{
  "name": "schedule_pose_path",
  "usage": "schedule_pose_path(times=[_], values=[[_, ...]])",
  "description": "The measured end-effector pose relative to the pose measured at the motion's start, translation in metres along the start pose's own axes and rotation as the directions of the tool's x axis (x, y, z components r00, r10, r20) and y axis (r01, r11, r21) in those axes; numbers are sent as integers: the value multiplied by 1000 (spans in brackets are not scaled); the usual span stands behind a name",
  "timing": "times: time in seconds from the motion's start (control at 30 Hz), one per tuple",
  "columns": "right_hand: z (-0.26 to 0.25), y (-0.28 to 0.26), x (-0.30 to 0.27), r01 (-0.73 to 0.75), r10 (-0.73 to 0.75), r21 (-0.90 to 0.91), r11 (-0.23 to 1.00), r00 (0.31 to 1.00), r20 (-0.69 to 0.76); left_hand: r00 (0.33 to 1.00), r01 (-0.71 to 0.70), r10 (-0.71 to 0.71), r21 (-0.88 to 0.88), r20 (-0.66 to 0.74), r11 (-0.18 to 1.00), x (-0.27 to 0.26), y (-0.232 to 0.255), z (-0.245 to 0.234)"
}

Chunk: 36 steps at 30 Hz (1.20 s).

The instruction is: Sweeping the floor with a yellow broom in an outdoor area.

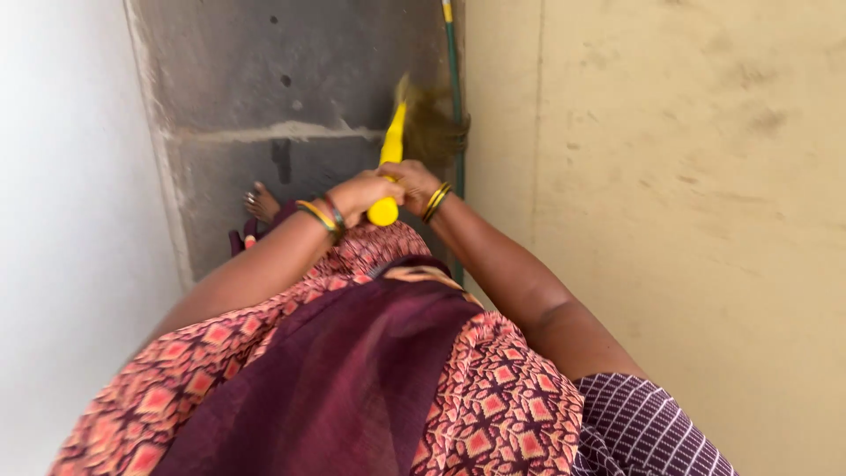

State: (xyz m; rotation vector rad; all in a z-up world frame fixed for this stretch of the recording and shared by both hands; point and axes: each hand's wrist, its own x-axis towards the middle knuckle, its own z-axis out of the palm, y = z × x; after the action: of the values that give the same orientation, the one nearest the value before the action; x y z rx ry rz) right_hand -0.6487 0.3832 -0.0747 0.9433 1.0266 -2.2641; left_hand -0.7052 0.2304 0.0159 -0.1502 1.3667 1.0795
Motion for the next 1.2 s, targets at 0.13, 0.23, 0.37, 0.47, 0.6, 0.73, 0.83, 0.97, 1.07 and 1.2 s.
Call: schedule_pose_path(times=[0.13, 0.23, 0.37, 0.47, 0.6, 0.73, 0.83, 0.97, 1.07, 1.2], values=[[29, -10, 38, 116, -123, -90, 989, 989, -83, 948, -316, 317, -27, 27, 948, 29, 2, -45], [61, 10, 49, 304, -337, -177, 936, 919, -203, 950, -306, 310, 335, 41, 891, -3, 12, -69], [120, 30, 49, 360, -397, -167, 918, 842, -366, 983, -169, 164, 720, 78, 673, -42, 12, -107], [147, 26, 90, 263, -287, -113, 958, 876, -388, 961, -277, 192, 650, 200, 708, -41, 19, -158], [171, -8, 153, -69, 26, -235, 970, 982, -185, 987, 141, -157, 320, 24, 937, -59, 71, -202], [166, -15, 185, 124, -141, -231, 965, 988, -59, 997, 37, -17, 270, -74, 962, -41, 56, -211], [188, -40, 162, 249, -312, -293, 923, 930, -193, 963, -233, 266, 346, -51, 909, -31, 60, -207], [190, -45, 141, 411, -384, -9, 912, 844, -375, 972, -148, 234, 714, -23, 684, -48, 89, -198], [192, -65, 140, 463, -418, -23, 886, 776, -472, 963, -227, 262, 733, 69, 641, -20, 98, -213], [172, -96, 159, 385, -262, 137, 913, 809, -527, 940, -316, 264, 264, 216, 911, 35, 115, -233]])
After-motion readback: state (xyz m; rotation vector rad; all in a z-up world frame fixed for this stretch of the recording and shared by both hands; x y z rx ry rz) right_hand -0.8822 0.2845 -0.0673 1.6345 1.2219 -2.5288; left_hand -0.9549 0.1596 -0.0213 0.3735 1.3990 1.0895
